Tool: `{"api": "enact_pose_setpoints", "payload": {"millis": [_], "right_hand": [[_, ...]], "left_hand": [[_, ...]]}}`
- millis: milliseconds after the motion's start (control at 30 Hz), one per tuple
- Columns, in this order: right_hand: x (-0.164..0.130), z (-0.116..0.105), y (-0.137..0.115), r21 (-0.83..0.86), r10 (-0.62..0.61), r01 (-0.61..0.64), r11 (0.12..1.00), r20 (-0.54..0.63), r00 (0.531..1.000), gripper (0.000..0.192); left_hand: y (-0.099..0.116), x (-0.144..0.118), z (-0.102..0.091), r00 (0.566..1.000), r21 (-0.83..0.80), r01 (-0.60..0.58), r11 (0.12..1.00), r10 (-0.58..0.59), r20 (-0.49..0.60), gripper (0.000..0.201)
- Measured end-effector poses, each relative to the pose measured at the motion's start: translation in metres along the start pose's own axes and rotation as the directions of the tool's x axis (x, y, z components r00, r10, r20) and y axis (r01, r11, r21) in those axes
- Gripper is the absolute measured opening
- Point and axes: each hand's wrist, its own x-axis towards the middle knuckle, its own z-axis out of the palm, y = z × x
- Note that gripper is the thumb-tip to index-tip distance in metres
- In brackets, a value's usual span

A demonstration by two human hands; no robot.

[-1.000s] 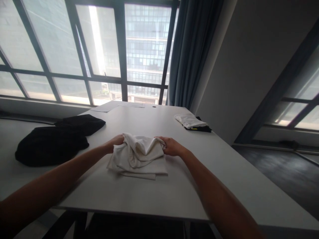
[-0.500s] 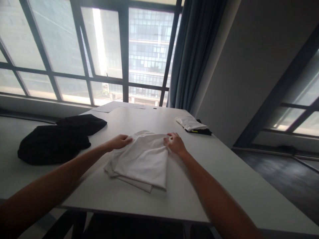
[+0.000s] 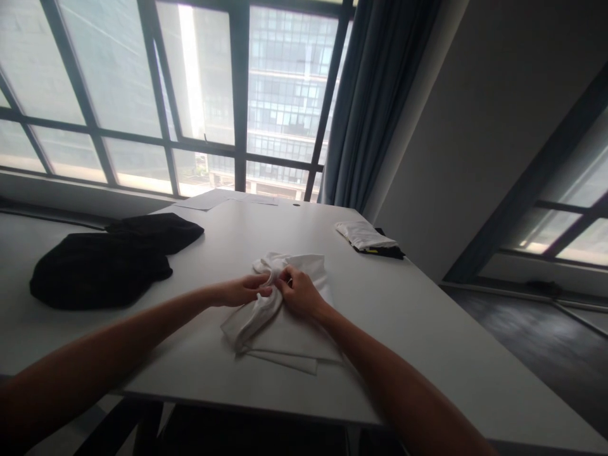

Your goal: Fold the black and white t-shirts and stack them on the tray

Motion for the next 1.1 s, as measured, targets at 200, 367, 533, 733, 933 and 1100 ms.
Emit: {"api": "enact_pose_setpoints", "payload": {"millis": [200,367,533,733,933,1100], "right_hand": [[0.005,-0.008,-0.001,0.243,0.057,-0.071,0.968,0.064,0.996,0.03],[0.016,-0.055,0.019,0.309,0.104,-0.081,0.948,-0.058,0.993,0.038],[0.013,-0.133,0.083,0.363,0.169,-0.043,0.931,-0.324,0.931,0.051],[0.006,-0.149,0.132,-0.345,0.355,-0.422,0.838,-0.242,0.903,0.018],[0.019,-0.101,0.106,-0.473,0.086,-0.154,0.867,-0.163,0.983,0.04],[0.023,-0.063,0.094,-0.529,0.074,-0.084,0.845,-0.04,0.996,0.037]], "left_hand": [[0.002,0.002,-0.007,0.999,-0.036,-0.03,0.999,0.029,-0.046,0.051],[0.01,-0.002,-0.036,0.956,-0.137,0.094,0.986,-0.127,-0.263,0.055],[0.004,-0.024,-0.109,0.715,-0.153,0.088,0.984,-0.17,-0.678,0.06],[-0.022,-0.046,-0.147,0.615,0.371,0.406,0.835,0.051,-0.787,0.049],[-0.023,-0.013,-0.085,0.907,0.702,0.221,0.677,0.121,-0.402,0.068],[-0.021,0.004,-0.045,0.974,0.773,0.109,0.625,0.086,-0.208,0.039]]}}
